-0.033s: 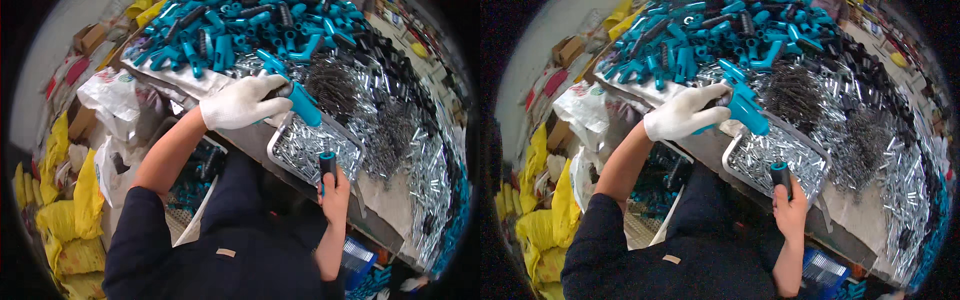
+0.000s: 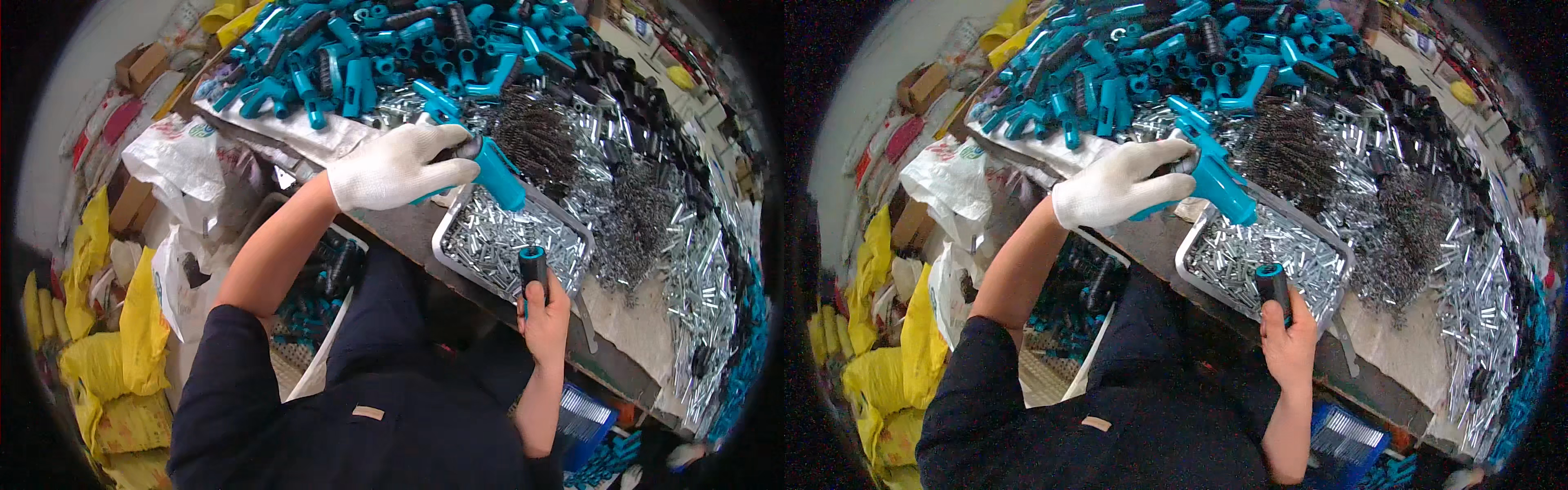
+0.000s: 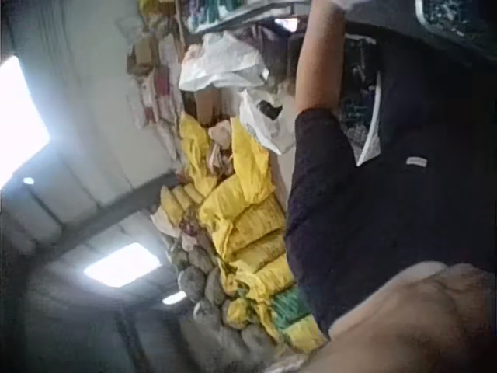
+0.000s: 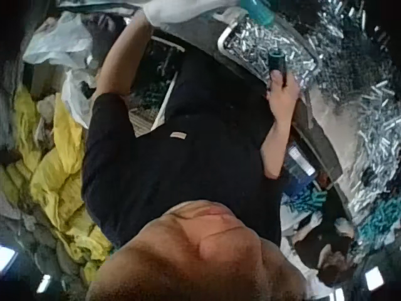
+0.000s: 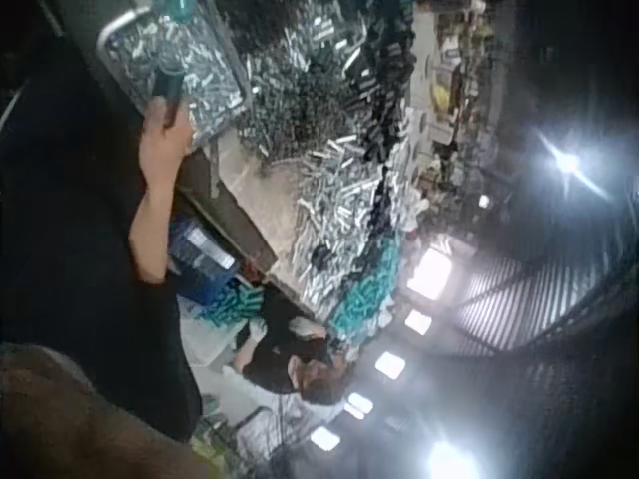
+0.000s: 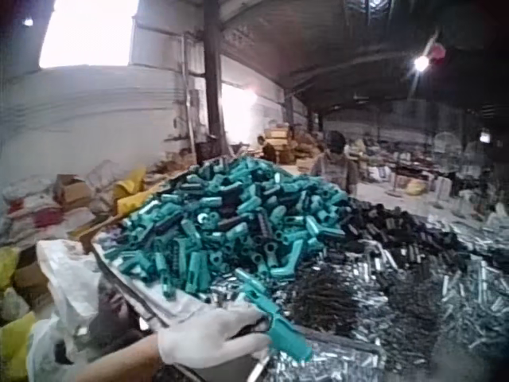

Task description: The person assembles tools by inserting metal pins into cylindrical metal components, fitting them into plastic handles, and placing the assembled tools into a crate below the table.

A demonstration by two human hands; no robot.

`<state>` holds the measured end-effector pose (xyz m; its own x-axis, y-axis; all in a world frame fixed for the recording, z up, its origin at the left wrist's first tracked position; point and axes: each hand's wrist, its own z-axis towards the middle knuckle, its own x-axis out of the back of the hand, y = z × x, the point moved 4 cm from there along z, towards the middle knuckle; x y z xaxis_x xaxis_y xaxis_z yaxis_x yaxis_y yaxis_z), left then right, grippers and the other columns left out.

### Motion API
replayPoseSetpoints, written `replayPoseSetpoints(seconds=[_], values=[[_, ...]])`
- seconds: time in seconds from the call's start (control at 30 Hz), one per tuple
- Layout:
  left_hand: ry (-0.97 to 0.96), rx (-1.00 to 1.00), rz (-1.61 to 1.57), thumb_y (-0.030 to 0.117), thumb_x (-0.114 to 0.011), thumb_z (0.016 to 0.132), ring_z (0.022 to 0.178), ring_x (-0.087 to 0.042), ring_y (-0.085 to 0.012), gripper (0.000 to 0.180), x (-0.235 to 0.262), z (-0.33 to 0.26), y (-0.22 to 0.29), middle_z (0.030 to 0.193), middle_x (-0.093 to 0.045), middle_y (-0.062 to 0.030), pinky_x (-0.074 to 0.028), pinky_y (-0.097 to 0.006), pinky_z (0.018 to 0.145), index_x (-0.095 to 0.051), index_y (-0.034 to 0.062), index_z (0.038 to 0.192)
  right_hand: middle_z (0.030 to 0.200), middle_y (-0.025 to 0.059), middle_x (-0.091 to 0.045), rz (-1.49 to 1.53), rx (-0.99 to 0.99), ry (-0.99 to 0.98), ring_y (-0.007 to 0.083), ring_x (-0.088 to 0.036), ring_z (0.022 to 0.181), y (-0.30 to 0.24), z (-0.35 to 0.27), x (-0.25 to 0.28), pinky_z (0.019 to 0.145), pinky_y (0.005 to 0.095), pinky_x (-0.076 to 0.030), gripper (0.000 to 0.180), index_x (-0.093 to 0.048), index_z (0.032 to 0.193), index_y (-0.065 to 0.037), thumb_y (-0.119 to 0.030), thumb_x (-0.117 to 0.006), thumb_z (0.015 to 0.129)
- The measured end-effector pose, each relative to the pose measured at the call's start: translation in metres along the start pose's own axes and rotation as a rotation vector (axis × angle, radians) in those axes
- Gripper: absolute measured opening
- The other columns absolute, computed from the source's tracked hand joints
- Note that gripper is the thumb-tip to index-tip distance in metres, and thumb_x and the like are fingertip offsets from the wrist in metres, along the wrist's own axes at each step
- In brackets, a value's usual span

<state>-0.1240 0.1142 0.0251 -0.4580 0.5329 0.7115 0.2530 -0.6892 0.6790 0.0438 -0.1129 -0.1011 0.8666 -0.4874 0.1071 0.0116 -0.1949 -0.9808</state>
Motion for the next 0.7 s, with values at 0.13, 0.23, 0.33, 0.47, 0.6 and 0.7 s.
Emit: replayPoseSetpoints(seconds=[0.13,0.23,0.33,0.47,0.6,0.7], values=[[-0.245,0.048,0.008,0.029,-0.056,0.094,0.075,-0.061,-0.0159,0.037,-0.013,0.019,0.024,0.085,-0.062,-0.0107,-0.049,-0.031,0.068,-0.060,-0.0017,0.113,0.072,0.0001,-0.056,-0.075,0.037,0.030,0.0083,-0.051,0.060,-0.003,-0.008,0.008,0.054,0.0250,-0.042,0.044,-0.057,0.119,0.001,-0.034,-0.064,0.094],[-0.315,0.005,0.094,0.032,-0.055,0.094,0.072,-0.063,-0.0198,0.037,-0.014,0.028,0.030,0.081,-0.063,-0.0155,-0.050,-0.033,0.066,-0.062,-0.0016,0.107,0.075,0.0032,-0.058,-0.237,0.115,0.043,0.0133,-0.053,0.062,-0.007,-0.010,0.008,0.059,0.0296,-0.045,0.045,-0.059,0.115,0.003,-0.035,-0.066,0.092],[-0.462,0.008,0.053,0.051,-0.048,0.091,0.083,-0.066,-0.0330,0.055,-0.019,0.031,0.031,0.086,-0.067,-0.0212,-0.050,-0.040,0.077,-0.066,-0.0012,0.100,0.073,0.0059,-0.059,-0.336,0.257,0.068,0.0156,-0.053,0.063,-0.014,-0.014,0.002,0.062,0.0317,-0.045,0.046,-0.060,0.113,0.003,-0.037,-0.066,0.091],[-0.493,0.124,0.145,0.044,-0.055,0.092,0.075,-0.065,-0.0290,0.048,-0.049,0.032,0.029,0.076,-0.063,-0.0188,-0.050,-0.041,0.072,-0.067,-0.0025,0.094,0.073,0.0083,-0.061,-0.424,0.294,0.122,0.0153,-0.055,0.064,-0.021,-0.016,-0.007,0.061,0.0307,-0.044,0.046,-0.060,0.112,0.003,-0.038,-0.064,0.092],[0.170,-0.274,0.121,0.039,-0.068,0.079,0.136,-0.034,-0.0418,0.031,-0.072,0.036,0.043,0.132,-0.053,-0.0219,-0.024,-0.055,0.109,-0.065,0.0086,0.088,0.065,0.0075,-0.056,0.003,-0.009,-0.017,0.0137,-0.050,0.049,-0.015,-0.018,-0.009,0.046,0.0270,-0.039,0.045,-0.058,0.115,0.000,-0.041,-0.056,0.097],[0.278,-0.224,-0.467,0.021,-0.074,0.072,0.144,-0.024,-0.0386,0.022,-0.093,0.039,0.041,0.146,-0.041,-0.0260,-0.015,-0.052,0.115,-0.059,0.0067,0.080,0.059,0.0045,-0.047,0.436,-0.222,-0.213,0.0111,-0.041,0.039,-0.006,-0.027,-0.014,0.036,0.0246,-0.032,0.053,-0.054,0.120,0.000,-0.048,-0.046,0.099]])
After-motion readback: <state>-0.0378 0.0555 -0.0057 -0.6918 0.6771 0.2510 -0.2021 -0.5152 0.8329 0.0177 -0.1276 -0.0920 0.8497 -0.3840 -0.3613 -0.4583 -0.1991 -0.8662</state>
